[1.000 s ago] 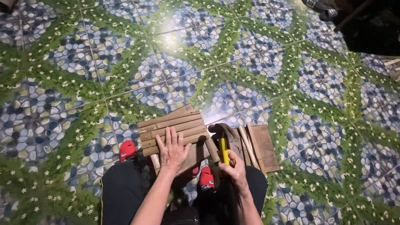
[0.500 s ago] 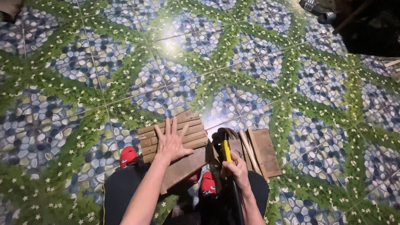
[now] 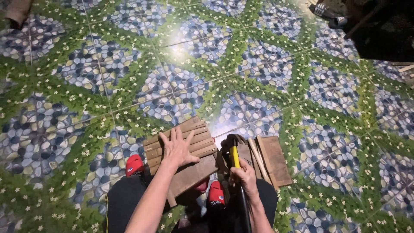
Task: The person assembles bamboo slats onto a wooden frame using a hammer and nails.
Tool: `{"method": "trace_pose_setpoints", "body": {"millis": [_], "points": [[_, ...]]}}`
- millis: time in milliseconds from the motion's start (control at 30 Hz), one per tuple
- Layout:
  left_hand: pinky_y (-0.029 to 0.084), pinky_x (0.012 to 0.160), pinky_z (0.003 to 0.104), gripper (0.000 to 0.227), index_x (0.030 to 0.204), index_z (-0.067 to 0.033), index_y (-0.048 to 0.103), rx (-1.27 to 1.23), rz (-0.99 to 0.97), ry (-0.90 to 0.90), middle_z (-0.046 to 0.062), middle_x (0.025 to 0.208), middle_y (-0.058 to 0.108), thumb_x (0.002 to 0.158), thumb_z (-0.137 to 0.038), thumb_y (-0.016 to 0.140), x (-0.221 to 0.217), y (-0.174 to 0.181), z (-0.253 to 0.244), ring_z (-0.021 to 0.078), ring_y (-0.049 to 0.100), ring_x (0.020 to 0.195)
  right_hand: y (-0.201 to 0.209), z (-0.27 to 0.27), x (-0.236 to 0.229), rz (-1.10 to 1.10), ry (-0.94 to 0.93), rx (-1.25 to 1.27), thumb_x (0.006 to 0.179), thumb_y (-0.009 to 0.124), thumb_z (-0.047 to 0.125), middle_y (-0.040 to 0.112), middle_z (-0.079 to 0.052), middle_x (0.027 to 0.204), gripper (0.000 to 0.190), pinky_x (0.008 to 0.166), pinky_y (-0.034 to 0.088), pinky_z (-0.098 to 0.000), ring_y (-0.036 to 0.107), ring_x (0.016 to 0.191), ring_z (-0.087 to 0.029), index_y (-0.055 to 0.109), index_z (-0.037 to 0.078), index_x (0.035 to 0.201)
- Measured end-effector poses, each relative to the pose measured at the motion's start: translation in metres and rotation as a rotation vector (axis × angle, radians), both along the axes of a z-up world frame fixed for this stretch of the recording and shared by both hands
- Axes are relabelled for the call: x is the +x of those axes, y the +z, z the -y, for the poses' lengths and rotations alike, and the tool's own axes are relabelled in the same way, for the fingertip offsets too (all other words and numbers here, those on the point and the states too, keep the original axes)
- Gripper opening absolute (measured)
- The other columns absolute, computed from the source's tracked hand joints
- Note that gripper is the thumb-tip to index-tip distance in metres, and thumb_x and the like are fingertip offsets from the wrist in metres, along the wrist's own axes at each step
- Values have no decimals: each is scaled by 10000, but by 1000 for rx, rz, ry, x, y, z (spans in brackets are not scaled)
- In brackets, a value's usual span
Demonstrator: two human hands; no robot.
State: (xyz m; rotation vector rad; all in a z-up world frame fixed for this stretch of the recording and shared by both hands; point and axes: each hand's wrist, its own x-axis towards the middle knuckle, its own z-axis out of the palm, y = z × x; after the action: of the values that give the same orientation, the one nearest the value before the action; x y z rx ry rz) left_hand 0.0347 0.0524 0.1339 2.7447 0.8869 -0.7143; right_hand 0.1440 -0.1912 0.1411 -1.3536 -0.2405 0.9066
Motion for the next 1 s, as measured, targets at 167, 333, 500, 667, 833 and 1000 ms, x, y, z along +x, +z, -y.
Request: {"method": "trace_pose_setpoints", "body": {"millis": [167,333,500,667,833,1000], "points": [[108,1091,806,1180,1619,-352,44,16,-63,35,296,1637,67,733,-899,601,-6,12,11,447,129,1504,1,2,-2,30,0,-32,758,673,84,533,-29,545,399,336,425,-234,486,374,-113,653,-42,1136],[71,1095,810,1157,1607,-345,84,-1,-20,81,281,1646,51,732,-860,640,-12,4,14,449,84,1522,-9,4,-1,48,42,14,773,681,98,509,-21,660,328,378,402,-234,474,445,-103,631,-34,1070],[-19,1109,783,1138,1613,-379,-32,-50,-28,121,234,1670,-174,766,-851,563,-18,-7,19,432,-114,1544,-6,3,-3,69,76,5,787,677,110,474,13,699,228,421,337,-220,425,516,-77,639,5,985],[164,1040,817,881,1573,-472,132,219,147,-74,223,1660,45,820,-855,382,-33,-50,22,499,79,1502,-8,1,-4,50,90,-44,780,678,140,535,-16,728,365,426,382,-219,471,517,-96,650,-22,1106],[158,1053,803,931,1562,-513,137,150,142,-50,174,1671,45,774,-869,483,-35,-52,11,495,87,1500,10,-1,-8,77,103,-36,786,658,125,507,-2,712,237,462,369,-225,456,550,-94,651,7,992],[96,1084,805,932,1569,-526,75,80,40,-38,143,1689,-16,794,-871,463,-35,-32,9,464,17,1526,14,-1,-9,-27,72,-46,780,642,84,528,-51,612,341,376,434,-264,488,411,-133,643,-50,1094]]}}
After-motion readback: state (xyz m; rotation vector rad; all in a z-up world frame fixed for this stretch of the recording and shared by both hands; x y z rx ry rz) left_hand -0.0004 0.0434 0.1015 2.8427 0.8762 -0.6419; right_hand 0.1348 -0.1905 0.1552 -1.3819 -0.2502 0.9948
